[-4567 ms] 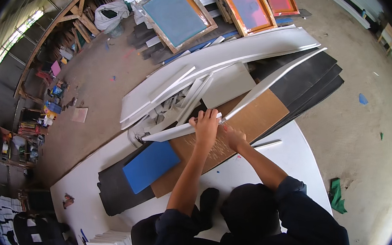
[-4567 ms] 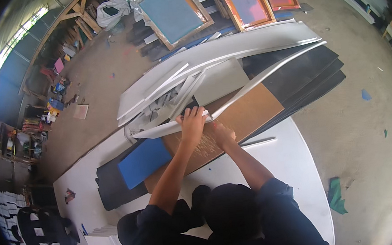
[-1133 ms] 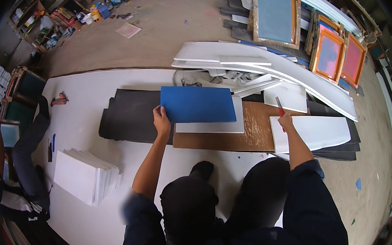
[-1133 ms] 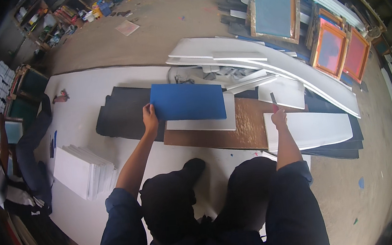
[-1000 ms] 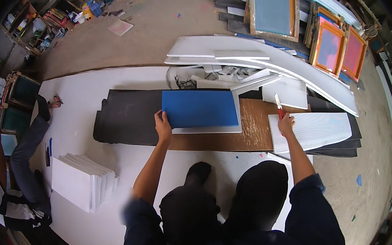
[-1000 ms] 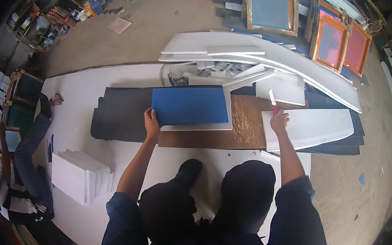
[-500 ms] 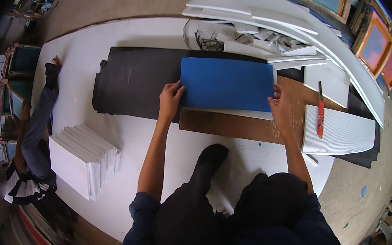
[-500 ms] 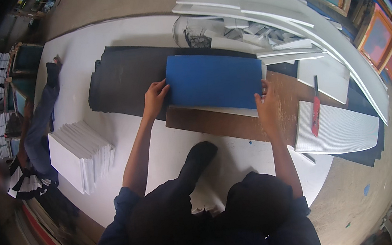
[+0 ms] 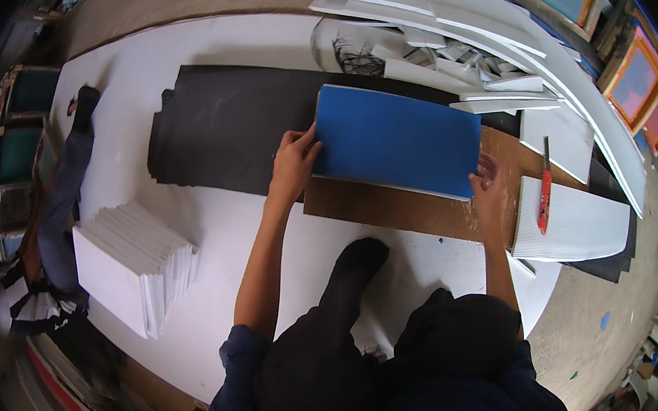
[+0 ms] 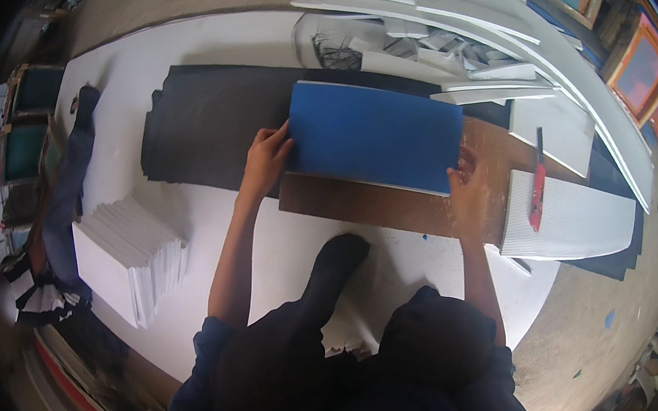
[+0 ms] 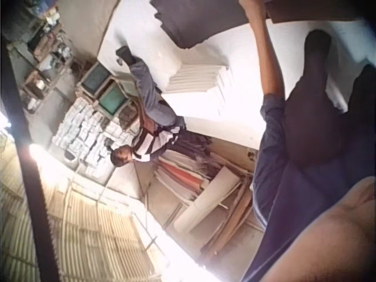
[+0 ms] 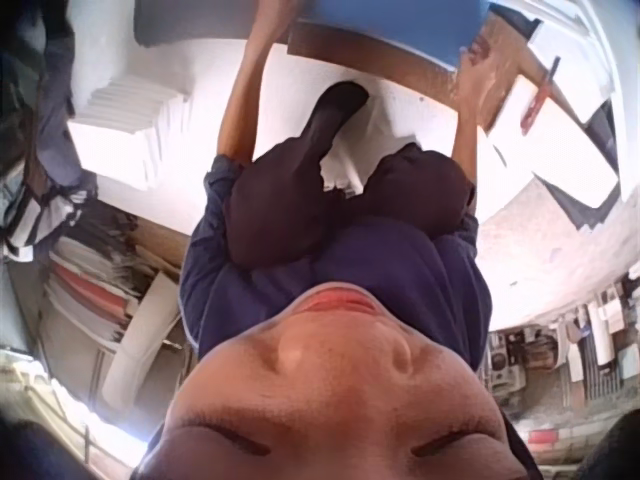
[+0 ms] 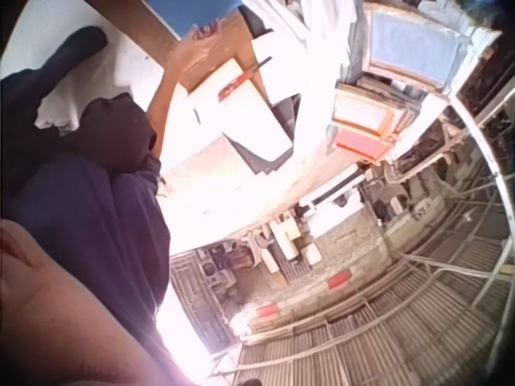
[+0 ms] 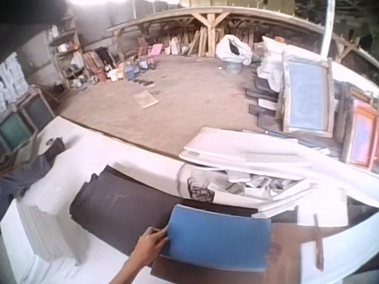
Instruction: The person sits on the floor in a workshop and uses a utility knife to cut white foam sheets. They use a blue rectangular board as a guide to ensure straight cuts, repeatedly scoring and snapping the foam. The person handles multiple foam pieces, aligning them with the guide and cutting them into smaller sections.
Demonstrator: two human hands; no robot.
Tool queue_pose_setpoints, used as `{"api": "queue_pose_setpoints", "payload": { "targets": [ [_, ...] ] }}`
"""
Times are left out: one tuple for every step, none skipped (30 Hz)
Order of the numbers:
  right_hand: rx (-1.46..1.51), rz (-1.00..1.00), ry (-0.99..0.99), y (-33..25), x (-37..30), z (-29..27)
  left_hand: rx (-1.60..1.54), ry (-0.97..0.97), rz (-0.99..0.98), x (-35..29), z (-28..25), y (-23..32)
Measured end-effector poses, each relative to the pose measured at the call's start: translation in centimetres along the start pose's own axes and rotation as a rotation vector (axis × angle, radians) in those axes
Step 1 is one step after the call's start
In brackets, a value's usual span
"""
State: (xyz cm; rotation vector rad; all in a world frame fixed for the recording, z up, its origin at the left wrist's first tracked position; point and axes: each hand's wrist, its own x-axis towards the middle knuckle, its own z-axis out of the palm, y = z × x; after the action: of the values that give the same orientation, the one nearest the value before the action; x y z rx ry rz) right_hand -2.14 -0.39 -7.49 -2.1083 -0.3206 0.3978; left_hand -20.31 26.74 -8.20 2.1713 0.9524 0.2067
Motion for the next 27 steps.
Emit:
{"api": "queue_pose_setpoints", "payload": {
  "targets": [
    [0.026, 0.009, -0.003, 0.0, -0.1, 0.0, 0.006, 0.004, 0.007, 0.1, 0.0, 0.0],
    [0.051, 0.019, -0.006, 0.1, -0.1, 0.2, 0.011, 0.007, 0.015, 0.2, -0.2, -0.2],
    [0.076, 0.033, -0.012, 0.1, -0.3, 0.3, 0.018, 0.007, 0.017, 0.1, -0.2, -0.2],
    [0.046, 0.042, -0.013, 0.0, -0.4, 0.2, 0.001, -0.008, 0.006, 0.1, -0.2, -0.2],
    [0.016, 0.051, -0.015, -0.3, -0.4, 0.1, -0.015, -0.023, -0.005, 0.2, -0.1, -0.2],
    [-0.003, 0.058, -0.023, -0.4, -0.3, 0.1, -0.022, -0.030, -0.020, 0.2, -0.2, -0.1],
    [0.012, 0.059, -0.018, 0.0, -0.2, 0.0, -0.002, -0.032, -0.018, 0.2, -0.1, 0.0],
    [0.027, 0.059, -0.014, 0.6, -0.2, -0.1, 0.017, -0.034, -0.016, 0.2, 0.1, 0.1],
    [0.044, 0.057, -0.014, 0.8, -0.1, -0.1, 0.037, -0.031, -0.017, 0.2, 0.2, 0.1],
    [0.040, 0.058, -0.012, 0.9, 0.0, -0.2, 0.033, -0.032, -0.019, 0.2, 0.2, 0.1],
    [0.036, 0.059, -0.011, 0.9, 0.0, -0.2, 0.029, -0.031, -0.022, 0.3, 0.2, 0.0],
    [0.034, 0.060, -0.011, 0.8, 0.0, -0.1, 0.026, -0.031, -0.026, 0.3, 0.1, 0.0],
    [0.027, 0.064, -0.015, 0.9, 0.1, -0.1, 0.031, -0.034, -0.032, 0.2, 0.1, 0.1],
    [0.019, 0.068, -0.020, 0.9, 0.1, -0.1, 0.035, -0.036, -0.039, 0.1, 0.1, 0.1],
    [0.013, 0.073, -0.023, 0.8, 0.1, -0.1, 0.041, -0.040, -0.044, 0.1, -0.1, 0.2],
    [0.015, 0.069, -0.025, 0.8, 0.1, -0.1, 0.036, -0.040, -0.047, 0.1, -0.2, 0.2],
    [0.017, 0.066, -0.027, 0.7, 0.1, -0.1, 0.032, -0.041, -0.051, 0.0, -0.2, 0.4],
    [0.019, 0.059, -0.031, 0.7, 0.1, -0.1, 0.027, -0.038, -0.056, -0.1, -0.3, 0.4],
    [0.032, 0.058, -0.028, 0.9, 0.1, 0.0, 0.008, -0.038, -0.048, -0.1, -0.3, 0.3],
    [0.045, 0.057, -0.026, 1.2, 0.2, 0.0, -0.011, -0.038, -0.040, 0.0, -0.2, 0.2],
    [0.060, 0.054, -0.024, 1.3, 0.3, 0.0, -0.028, -0.035, -0.032, 0.1, -0.2, 0.2],
    [0.050, 0.058, -0.030, 1.3, 0.3, 0.0, -0.019, -0.038, -0.039, 0.1, -0.3, 0.2],
    [0.040, 0.062, -0.035, 1.2, 0.3, -0.1, -0.009, -0.041, -0.047, 0.1, -0.3, 0.2],
    [0.027, 0.067, -0.039, 1.2, 0.3, -0.1, -0.002, -0.047, -0.054, 0.1, -0.2, 0.2],
    [0.027, 0.061, -0.044, 1.2, 0.3, -0.2, -0.003, -0.045, -0.052, 0.2, -0.2, 0.2],
    [0.028, 0.055, -0.049, 1.2, 0.4, -0.2, -0.003, -0.043, -0.050, 0.2, -0.2, 0.1],
    [0.027, 0.048, -0.052, 1.1, 0.4, -0.2, -0.005, -0.042, -0.047, 0.2, -0.1, 0.2]
  ]
}}
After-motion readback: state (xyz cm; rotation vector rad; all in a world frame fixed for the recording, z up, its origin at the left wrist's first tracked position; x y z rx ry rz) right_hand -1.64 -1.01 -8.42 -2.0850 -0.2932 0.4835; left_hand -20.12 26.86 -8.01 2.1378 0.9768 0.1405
